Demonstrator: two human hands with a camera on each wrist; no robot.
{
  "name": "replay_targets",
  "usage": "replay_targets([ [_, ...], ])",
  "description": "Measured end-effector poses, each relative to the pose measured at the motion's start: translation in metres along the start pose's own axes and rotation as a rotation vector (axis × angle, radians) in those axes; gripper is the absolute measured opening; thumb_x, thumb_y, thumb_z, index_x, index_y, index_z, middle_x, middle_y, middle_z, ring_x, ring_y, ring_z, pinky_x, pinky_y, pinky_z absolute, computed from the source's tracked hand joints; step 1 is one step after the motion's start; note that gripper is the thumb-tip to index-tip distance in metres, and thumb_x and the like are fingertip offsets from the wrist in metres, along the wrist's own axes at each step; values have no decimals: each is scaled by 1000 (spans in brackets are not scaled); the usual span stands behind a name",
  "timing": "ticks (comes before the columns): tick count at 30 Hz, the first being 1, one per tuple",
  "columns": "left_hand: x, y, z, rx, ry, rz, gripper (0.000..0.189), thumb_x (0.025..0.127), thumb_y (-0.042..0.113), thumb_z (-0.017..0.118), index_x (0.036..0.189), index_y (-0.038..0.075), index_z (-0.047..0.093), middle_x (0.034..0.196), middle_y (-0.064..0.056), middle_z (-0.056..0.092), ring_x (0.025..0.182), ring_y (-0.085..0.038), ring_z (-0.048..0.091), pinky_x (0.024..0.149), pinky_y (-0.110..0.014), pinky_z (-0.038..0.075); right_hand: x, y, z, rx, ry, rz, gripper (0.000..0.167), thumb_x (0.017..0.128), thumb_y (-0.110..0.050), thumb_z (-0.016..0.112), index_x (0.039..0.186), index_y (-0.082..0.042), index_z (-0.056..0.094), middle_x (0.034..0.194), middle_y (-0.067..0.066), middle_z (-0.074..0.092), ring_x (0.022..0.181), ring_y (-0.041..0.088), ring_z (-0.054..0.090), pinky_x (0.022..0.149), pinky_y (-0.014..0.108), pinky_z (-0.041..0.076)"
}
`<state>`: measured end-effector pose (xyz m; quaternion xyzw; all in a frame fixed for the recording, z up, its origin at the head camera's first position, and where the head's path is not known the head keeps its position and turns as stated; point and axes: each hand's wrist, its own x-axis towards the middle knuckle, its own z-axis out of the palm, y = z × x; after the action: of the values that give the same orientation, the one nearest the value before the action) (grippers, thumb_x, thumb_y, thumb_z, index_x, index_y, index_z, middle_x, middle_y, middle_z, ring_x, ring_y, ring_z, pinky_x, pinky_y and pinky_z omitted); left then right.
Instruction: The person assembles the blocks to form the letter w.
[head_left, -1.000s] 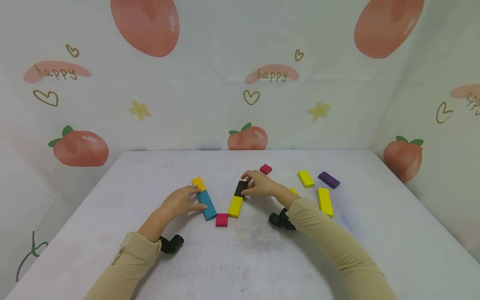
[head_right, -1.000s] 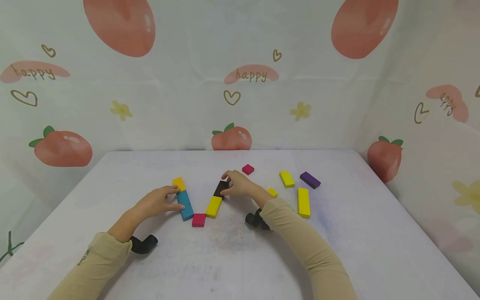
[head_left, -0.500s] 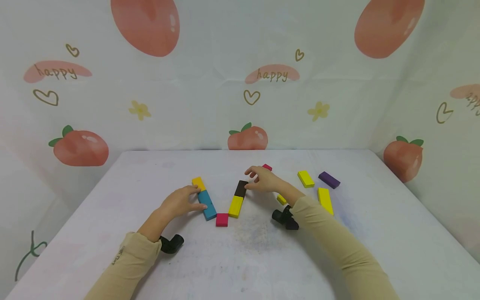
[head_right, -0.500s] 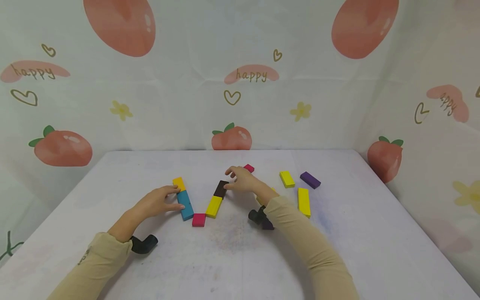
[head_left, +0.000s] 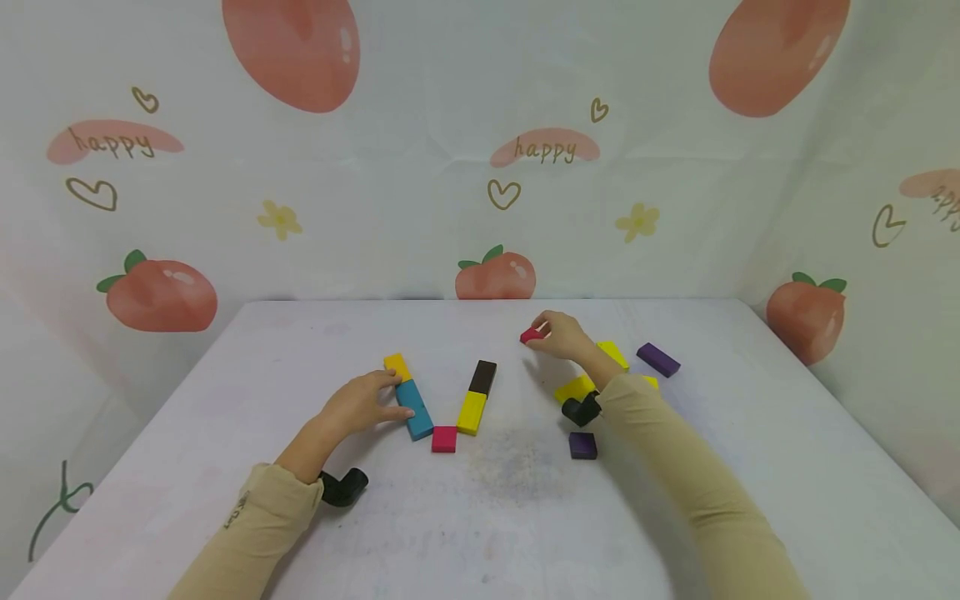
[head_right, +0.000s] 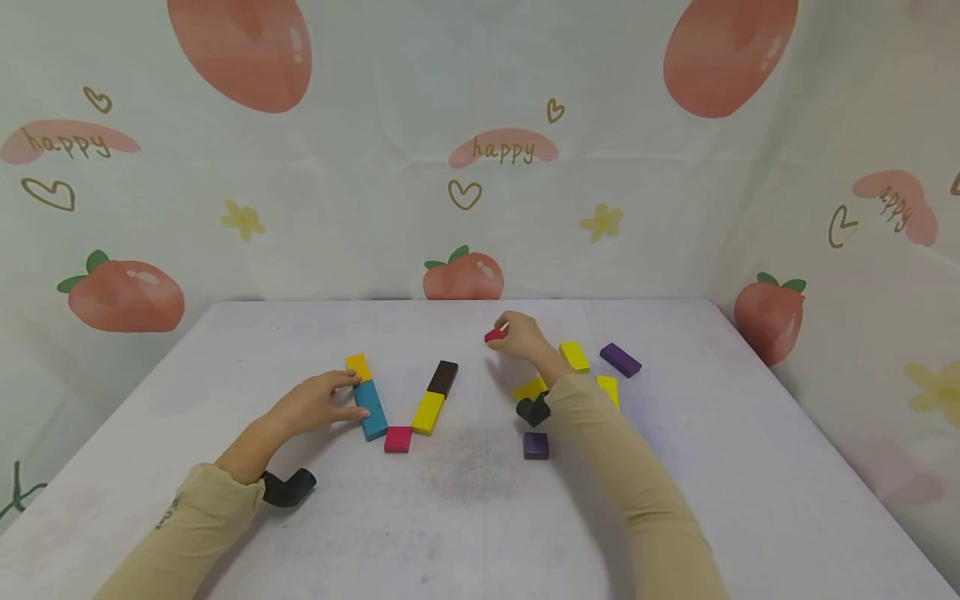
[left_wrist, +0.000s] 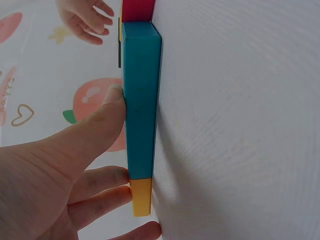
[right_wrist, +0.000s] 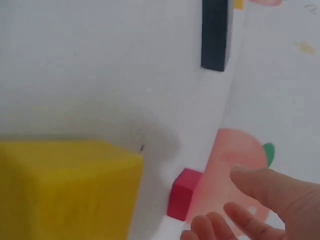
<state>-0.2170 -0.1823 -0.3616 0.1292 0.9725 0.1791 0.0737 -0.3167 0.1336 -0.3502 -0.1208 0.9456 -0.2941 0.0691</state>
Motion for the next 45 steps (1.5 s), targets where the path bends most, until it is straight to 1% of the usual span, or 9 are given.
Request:
replay_targets([
  [7,0,0,0,-3,1,-1,66,81,35,70,132,-3,49,139,-25,46,130,-43,40,107,-55,36,6,6,2,34,-10,109,43,85,-20,64,119,4,51,118,22,56,102,31,55,91,36,52],
  [13,0,0,1,-8,3,1,66,82,34,70,132,-2,49,139,-25,46,130,-43,40,106,-55,36,10,7,4,64,-16,174,45,86,-21,64,121,3,50,119,21,55,101,30,55,92,37,51],
  [18,0,0,1,-9,-2,-7,66,82,34,70,132,-3,49,139,-25,45,130,-43,40,106,-55,36,12,6,4,67,-27,218,46,87,-21,64,122,3,49,119,21,54,100,29,54,92,36,51],
  [23,0,0,1,-5,-3,-13,66,81,34,70,132,-2,49,139,-25,45,130,-44,39,106,-55,36,13,7,5,58,-32,237,47,86,-22,65,123,3,49,120,21,54,97,28,54,92,35,51],
  [28,0,0,1,-9,-1,-16,66,81,35,70,132,-2,49,140,-25,44,131,-44,39,106,-55,36,14,8,6,62,-38,247,46,86,-23,64,122,3,50,119,20,53,90,26,55,88,33,53],
  [33,0,0,1,-6,-4,-18,67,81,35,70,133,-2,49,140,-25,45,131,-43,39,107,-55,36,16,8,7,49,-32,240,44,86,-22,65,120,3,51,116,19,54,90,25,54,86,32,53],
  [37,1,-1,1,-7,-4,-20,68,81,35,70,133,-3,48,139,-25,45,130,-43,40,106,-54,37,16,7,8,22,-16,216,43,85,-20,66,117,6,53,114,20,55,89,26,54,83,31,54],
  [40,1,-1,1,-9,-1,-18,68,81,35,70,133,-3,48,139,-25,45,130,-43,40,106,-54,37,16,6,8,12,-10,218,43,85,-20,66,117,6,54,115,20,56,91,26,54,85,32,54],
  [45,1,-1,1,-5,-1,-18,67,81,35,70,133,-3,48,139,-25,45,130,-43,40,106,-54,37,13,4,7,27,-22,241,41,86,-21,65,118,3,54,117,19,56,97,27,54,91,34,52],
])
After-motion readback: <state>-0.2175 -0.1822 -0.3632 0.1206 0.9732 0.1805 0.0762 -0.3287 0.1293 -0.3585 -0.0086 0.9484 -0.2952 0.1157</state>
